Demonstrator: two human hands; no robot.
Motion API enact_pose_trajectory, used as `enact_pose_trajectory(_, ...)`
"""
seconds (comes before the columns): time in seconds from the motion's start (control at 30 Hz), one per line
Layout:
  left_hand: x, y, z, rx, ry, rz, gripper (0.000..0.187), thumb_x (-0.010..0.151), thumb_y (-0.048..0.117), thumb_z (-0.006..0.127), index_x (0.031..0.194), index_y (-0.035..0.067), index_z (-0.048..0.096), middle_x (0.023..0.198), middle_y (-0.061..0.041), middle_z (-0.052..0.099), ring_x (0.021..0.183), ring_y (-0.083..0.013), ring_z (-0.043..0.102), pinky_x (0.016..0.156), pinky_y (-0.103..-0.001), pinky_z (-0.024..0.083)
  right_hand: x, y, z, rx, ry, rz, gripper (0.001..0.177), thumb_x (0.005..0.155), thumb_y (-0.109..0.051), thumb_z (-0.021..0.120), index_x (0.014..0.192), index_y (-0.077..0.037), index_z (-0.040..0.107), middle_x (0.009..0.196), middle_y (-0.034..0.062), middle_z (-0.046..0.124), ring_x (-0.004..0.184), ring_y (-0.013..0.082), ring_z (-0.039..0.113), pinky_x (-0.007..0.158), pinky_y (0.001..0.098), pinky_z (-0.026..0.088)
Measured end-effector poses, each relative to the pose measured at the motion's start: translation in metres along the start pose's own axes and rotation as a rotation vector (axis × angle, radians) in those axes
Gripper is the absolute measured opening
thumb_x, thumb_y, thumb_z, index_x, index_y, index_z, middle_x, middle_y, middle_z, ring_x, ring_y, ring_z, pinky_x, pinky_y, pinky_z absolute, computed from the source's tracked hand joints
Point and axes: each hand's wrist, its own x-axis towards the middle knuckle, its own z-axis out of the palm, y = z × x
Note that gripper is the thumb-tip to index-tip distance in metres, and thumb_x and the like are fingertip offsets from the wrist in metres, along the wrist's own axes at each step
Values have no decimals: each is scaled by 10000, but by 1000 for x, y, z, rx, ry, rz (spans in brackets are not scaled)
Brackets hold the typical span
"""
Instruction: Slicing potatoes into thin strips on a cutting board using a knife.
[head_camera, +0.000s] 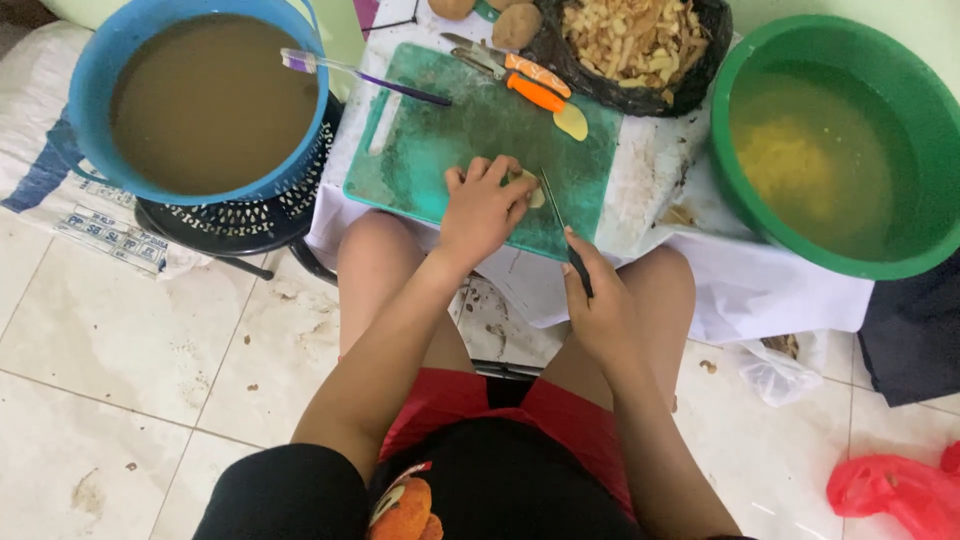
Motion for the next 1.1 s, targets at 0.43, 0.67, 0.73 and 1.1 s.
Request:
enact_pose_trajectory(0.43,0,2,-2,20,57,16,106,1040,242,595,1030,253,700,1138,39,552,985,-165,451,815,-376,253,14,-8,5,-60,-42,-15,398,1094,-182,446,1475,-90,519,1516,99,542,1388,295,507,1129,482,419)
enact_pose_trajectory(0.67,1,2,-2,-13,62,-4,114,1041,285,613,1028,259,722,1094,50,579,968,-145,465,828,-375,251,-5,-2,-2,-138,-35,-4,404,1084,-214,473,1481,-158,527,1491,89,566,1351,285,539,1116,474,438)
enact_pose_trajectory(0.73,0,2,-1,-7,69,-3,108,1039,273,617,1024,253,723,1093,43,586,966,-148,471,830,-378,260,0,3,-3,-137,-27,-27,393,1083,-199,480,1468,-140,534,1479,116,575,1342,311,543,1107,490,445)
enact_pose_trajectory(1.1,0,2,-5,-11,94,9,87,1017,267,635,1008,258,722,1059,53,562,952,-143,461,808,-363,238,8,-10,-2,-104,-59,30,399,1087,-244,469,1474,-181,544,1505,60,562,1355,291,539,1105,490,444)
